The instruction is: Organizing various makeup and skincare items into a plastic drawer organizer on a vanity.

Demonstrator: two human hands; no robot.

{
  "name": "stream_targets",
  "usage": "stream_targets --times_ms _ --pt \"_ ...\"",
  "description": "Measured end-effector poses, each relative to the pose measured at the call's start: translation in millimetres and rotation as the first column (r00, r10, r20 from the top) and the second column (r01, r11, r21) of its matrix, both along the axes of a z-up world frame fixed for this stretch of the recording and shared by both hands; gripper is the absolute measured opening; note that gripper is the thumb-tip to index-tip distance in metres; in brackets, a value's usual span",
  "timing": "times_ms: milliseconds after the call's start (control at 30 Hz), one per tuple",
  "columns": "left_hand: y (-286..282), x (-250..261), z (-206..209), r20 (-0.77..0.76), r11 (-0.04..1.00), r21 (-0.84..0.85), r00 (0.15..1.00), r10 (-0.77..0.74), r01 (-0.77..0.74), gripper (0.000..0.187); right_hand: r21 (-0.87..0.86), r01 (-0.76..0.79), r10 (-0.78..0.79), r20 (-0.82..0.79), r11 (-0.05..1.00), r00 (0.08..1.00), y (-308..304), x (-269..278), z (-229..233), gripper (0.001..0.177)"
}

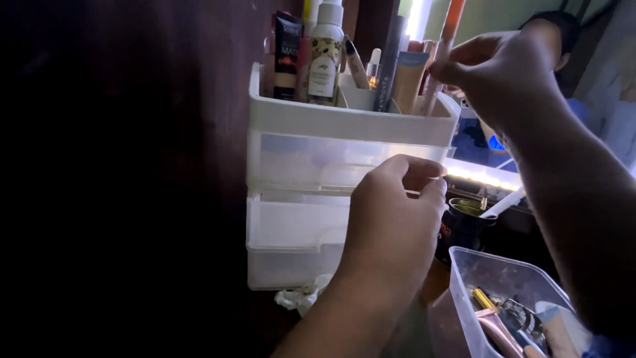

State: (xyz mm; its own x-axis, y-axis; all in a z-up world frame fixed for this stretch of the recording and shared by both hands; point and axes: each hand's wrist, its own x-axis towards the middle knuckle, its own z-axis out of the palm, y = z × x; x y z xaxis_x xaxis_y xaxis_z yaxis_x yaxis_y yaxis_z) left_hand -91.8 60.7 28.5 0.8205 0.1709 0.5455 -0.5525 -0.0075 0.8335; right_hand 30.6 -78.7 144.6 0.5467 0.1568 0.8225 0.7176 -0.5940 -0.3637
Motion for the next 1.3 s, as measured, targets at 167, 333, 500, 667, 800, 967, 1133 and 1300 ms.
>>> stream_targets --times_ms 167,333,500,667,800,967,1133,1300 --pt "2 0 -4 -0.033 0.999 0.03 0.999 0.024 -0.023 0.019 -0.044 0.144 -0.145 -0.017 0.989 0.989 7 -1 -6 0.025" --pt "7 -7 -8 -0.073 1.0 -0.002 0.997 0.0 0.0 0.019 -0.043 0.099 -0.099 -0.016 0.994 0.995 7 6 -8 0.025" --pt "10 -8 -12 -0.08 1.0 -0.023 0.997 -0.016 0.014 0.018 -0.041 0.089 -0.09 -0.019 0.995 0.996 6 18 -8 0.026" --pt "12 0 -16 -0.026 0.998 0.043 0.999 0.045 -0.044 0.018 0.014 0.057 -0.056 -0.102 0.998 0.993 10 10 -13 0.026" --pt "16 -1 -15 -0.021 0.996 0.059 0.997 0.071 -0.07 0.019 0.034 0.02 -0.016 -0.124 0.999 0.992 12 5 -18 0.025" --pt "19 -2 -12 -0.084 0.995 0.049 0.992 0.092 -0.088 0.019 0.06 -0.039 0.045 -0.108 0.997 0.993 13 1 -21 0.027" --pt "23 -4 -12 -0.063 0.995 0.032 0.993 0.1 -0.098 0.018 0.067 -0.038 0.044 -0.095 0.997 0.995 12 5 -23 0.027" --pt "32 -7 -12 -0.054 0.993 0.03 0.992 0.115 -0.114 0.016 0.03 0.007 -0.004 -0.106 1.0 0.994 15 -1 -25 0.026"
